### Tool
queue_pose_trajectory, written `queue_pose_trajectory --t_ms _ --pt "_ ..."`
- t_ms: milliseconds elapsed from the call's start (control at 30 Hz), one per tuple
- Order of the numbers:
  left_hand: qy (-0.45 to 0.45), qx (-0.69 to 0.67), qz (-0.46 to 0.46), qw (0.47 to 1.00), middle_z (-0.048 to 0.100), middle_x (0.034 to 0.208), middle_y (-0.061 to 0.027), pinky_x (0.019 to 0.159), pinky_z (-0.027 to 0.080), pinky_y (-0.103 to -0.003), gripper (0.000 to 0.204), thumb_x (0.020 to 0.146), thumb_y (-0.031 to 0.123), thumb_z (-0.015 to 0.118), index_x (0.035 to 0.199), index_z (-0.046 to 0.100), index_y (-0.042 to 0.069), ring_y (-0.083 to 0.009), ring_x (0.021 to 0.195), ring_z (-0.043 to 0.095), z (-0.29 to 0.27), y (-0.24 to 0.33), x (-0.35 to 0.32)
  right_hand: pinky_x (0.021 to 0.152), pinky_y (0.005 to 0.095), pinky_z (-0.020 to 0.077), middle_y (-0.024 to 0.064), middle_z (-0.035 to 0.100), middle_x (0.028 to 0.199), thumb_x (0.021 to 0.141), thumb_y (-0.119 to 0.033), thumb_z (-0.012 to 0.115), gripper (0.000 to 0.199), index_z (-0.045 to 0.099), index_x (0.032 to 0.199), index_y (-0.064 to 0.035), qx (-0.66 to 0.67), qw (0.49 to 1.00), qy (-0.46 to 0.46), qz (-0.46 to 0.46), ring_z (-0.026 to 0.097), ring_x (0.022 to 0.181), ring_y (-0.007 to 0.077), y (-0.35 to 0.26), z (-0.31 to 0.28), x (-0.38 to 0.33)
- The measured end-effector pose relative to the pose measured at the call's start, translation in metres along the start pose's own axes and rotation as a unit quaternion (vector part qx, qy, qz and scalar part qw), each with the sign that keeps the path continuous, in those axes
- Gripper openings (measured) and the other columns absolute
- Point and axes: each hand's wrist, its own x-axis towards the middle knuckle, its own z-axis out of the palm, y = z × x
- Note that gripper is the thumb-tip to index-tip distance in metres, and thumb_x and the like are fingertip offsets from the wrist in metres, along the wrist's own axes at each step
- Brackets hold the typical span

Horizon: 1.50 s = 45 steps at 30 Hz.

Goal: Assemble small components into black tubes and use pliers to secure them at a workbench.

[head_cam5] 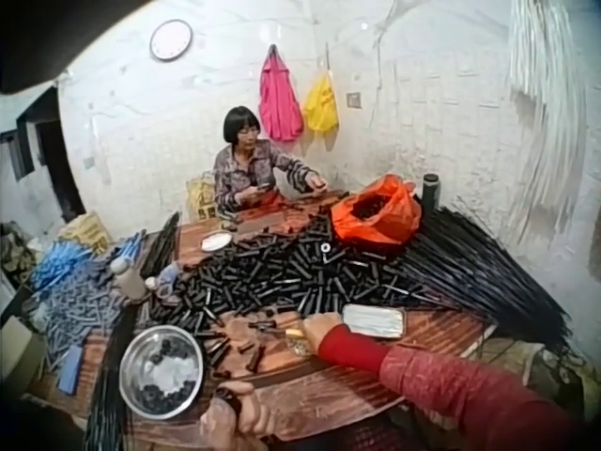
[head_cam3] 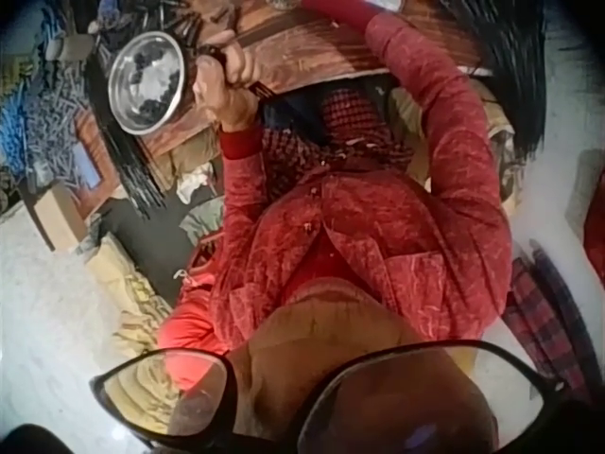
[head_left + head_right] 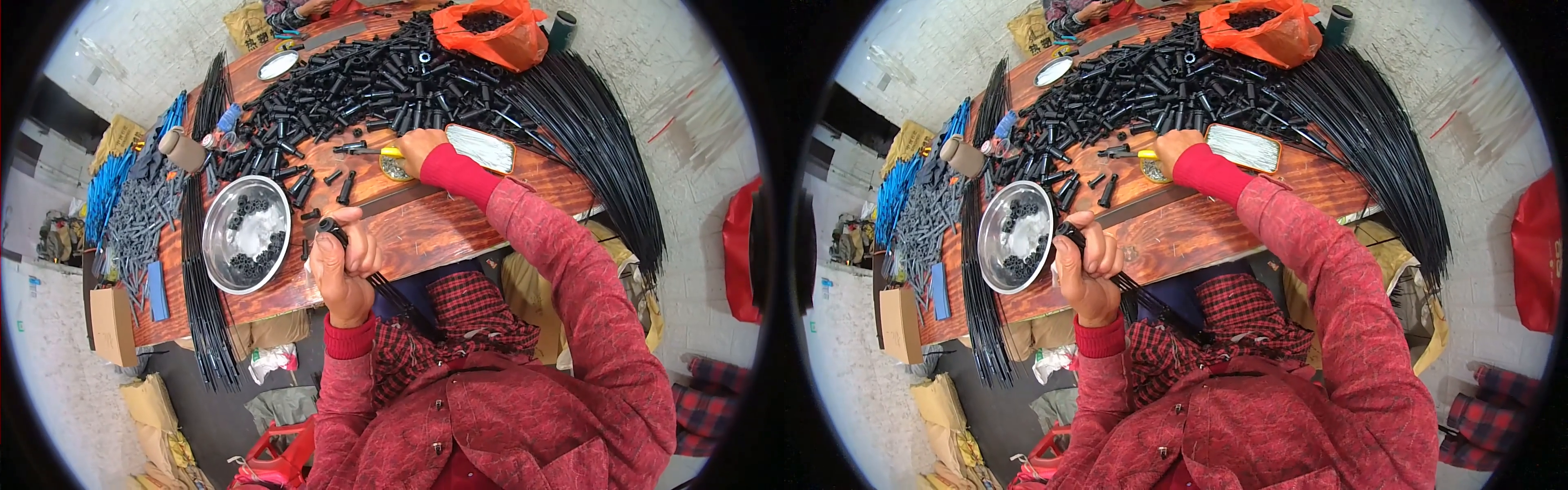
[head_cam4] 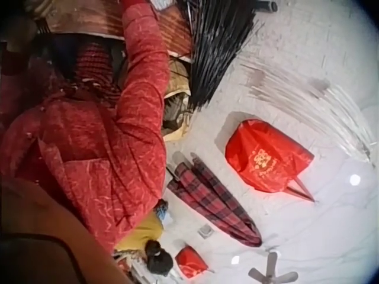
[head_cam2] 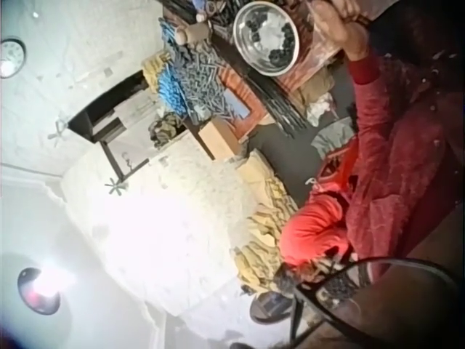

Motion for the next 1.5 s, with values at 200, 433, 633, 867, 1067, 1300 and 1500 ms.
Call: queue_pose_trajectory --t_ms 200,433,633,867,1067,1300,1500 --pt "0.0 -0.001 0.004 1.0 0.03 0.062 0.0054 0.044 0.02 -0.021 0.045 0.103 0.039 0.044 0.12 0.053 -0.001 -0.0041 0.05 0.023 0.0 -0.001 0.001 0.073 0.0457 0.0545 0.0157 0.071 0.087 0.077 -0.024 0.068 0.021 0.073 0.092 -0.0112 0.019 0.999 -0.022 0.015 0.07 0.083 0.033 0.003 0.0 0.001" --pt "0.011 0.002 0.0 1.0 0.029 0.062 0.0053 0.044 0.02 -0.021 0.045 0.103 0.04 0.044 0.12 0.053 -0.001 -0.0041 0.05 0.024 0.0 -0.003 0.003 0.074 0.0467 0.0528 0.017 0.07 0.084 0.077 -0.038 0.068 0.031 0.072 0.093 -0.0118 0.116 0.992 -0.004 0.049 0.069 0.081 0.034 0.016 -0.006 -0.004" --pt "0.015 0.005 0.002 1.0 0.033 0.063 0.0045 0.046 0.022 -0.021 0.047 0.103 0.04 0.044 0.119 0.052 -0.004 -0.0037 0.05 0.026 0.003 -0.006 0.005 0.056 0.0326 0.051 0.0114 0.066 0.068 0.08 -0.027 0.067 0.025 0.068 0.078 -0.0021 0.476 0.866 -0.102 0.115 0.066 0.065 0.0189 0.033 0.0 -0.005" --pt "0.02 0.015 -0.018 1.0 0.035 0.065 0.0039 0.048 0.024 -0.021 0.046 0.103 0.038 0.044 0.12 0.052 -0.004 -0.0035 0.052 0.028 0.008 -0.008 0.005 0.051 0.021 0.0362 -0.0038 0.047 0.068 0.095 -0.022 0.058 0.015 0.053 0.091 -0.0076 0.8 0.558 -0.212 0.069 0.041 0.054 0.0043 0.01 -0.055 -0.057" --pt "0.012 0.056 -0.017 0.998 0.036 0.067 0.0039 0.049 0.025 -0.02 0.047 0.103 0.038 0.045 0.123 0.052 -0.004 -0.0032 0.054 0.029 0.024 -0.01 0.003 0.05 0.0195 0.0331 -0.0018 0.045 0.07 0.091 -0.027 0.063 0.024 0.055 0.095 -0.0042 0.807 0.536 -0.241 -0.05 0.038 0.054 0.0044 -0.012 -0.092 -0.094" --pt "0.011 0.097 -0.001 0.995 0.044 0.071 0.0053 0.05 0.028 -0.02 0.034 0.101 0.022 0.054 0.123 0.053 -0.003 -0.0021 0.056 0.035 0.045 -0.011 -0.007 0.05 0.0205 0.0357 0.0 0.049 0.071 0.091 -0.022 0.064 0.037 0.057 0.117 0.0034 0.773 0.592 -0.215 -0.075 0.043 0.058 0.0064 -0.02 -0.114 -0.118" --pt "0.051 0.109 -0.02 0.993 0.057 0.082 0.0037 0.052 0.031 -0.018 0.022 0.095 0.009 0.062 0.114 0.058 0.0 -0.0003 0.06 0.041 0.053 -0.008 -0.014 0.051 0.0221 0.0402 0.0022 0.054 0.072 0.091 -0.021 0.064 0.019 0.053 0.09 -0.0053 0.741 0.641 -0.176 -0.093 0.051 0.059 0.0082 -0.026 -0.13 -0.138"
